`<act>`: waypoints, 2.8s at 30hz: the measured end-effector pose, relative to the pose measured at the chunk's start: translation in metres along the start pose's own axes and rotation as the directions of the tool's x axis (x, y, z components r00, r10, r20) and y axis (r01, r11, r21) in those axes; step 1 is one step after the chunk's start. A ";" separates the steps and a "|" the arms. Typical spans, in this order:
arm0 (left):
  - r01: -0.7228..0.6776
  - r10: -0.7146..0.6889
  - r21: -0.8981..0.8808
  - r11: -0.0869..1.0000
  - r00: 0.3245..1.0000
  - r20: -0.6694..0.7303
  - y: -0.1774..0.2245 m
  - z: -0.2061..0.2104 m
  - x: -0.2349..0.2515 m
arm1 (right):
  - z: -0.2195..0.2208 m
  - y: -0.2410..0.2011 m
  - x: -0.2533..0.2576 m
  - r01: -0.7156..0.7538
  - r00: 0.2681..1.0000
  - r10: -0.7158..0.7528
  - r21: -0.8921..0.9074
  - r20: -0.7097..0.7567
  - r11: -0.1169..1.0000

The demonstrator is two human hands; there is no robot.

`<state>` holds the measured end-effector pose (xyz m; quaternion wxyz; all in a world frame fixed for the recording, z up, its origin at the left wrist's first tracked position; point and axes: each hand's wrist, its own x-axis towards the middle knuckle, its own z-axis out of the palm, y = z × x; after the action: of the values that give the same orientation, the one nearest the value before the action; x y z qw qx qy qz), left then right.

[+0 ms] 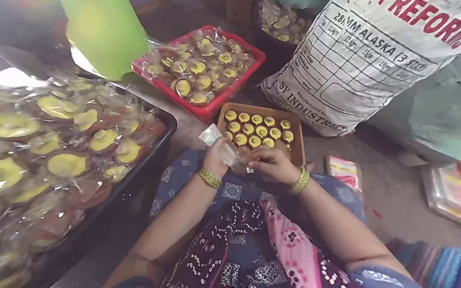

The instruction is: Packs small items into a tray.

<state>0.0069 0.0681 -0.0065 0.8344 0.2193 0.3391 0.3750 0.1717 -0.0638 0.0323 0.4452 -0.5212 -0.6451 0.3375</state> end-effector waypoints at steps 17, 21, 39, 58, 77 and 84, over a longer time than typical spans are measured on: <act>-0.714 0.357 0.660 0.233 0.694 0.625 -0.024 0.005 -0.036 | 0.007 -0.005 0.011 -0.388 0.673 0.580 0.449 -0.459 0.805; -0.664 0.289 0.747 -0.033 0.709 0.643 -0.020 0.009 -0.040 | 0.010 0.001 0.013 -0.396 0.665 0.572 0.422 -0.480 0.815; -0.452 0.244 0.751 0.481 0.892 0.380 -0.019 0.001 -0.018 | 0.009 -0.004 0.006 -0.474 0.780 0.564 0.334 -0.271 0.815; -0.466 0.329 0.715 0.522 0.883 0.335 -0.013 0.001 -0.011 | -0.032 0.150 0.049 -0.848 0.386 0.791 -0.521 -0.475 0.101; -0.044 -0.017 0.455 0.889 0.992 0.128 0.007 0.002 -0.013 | -0.076 0.037 0.031 -0.475 0.708 0.477 0.148 -0.521 0.868; -0.248 0.193 0.580 0.776 0.969 0.156 -0.005 0.001 -0.016 | -0.042 -0.026 0.000 -0.116 0.886 0.244 0.320 -0.394 0.940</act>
<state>0.0025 0.0519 -0.0024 0.6878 0.5241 0.3744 0.3348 0.2008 -0.0715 0.0715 0.6131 -0.5704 -0.4239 0.3450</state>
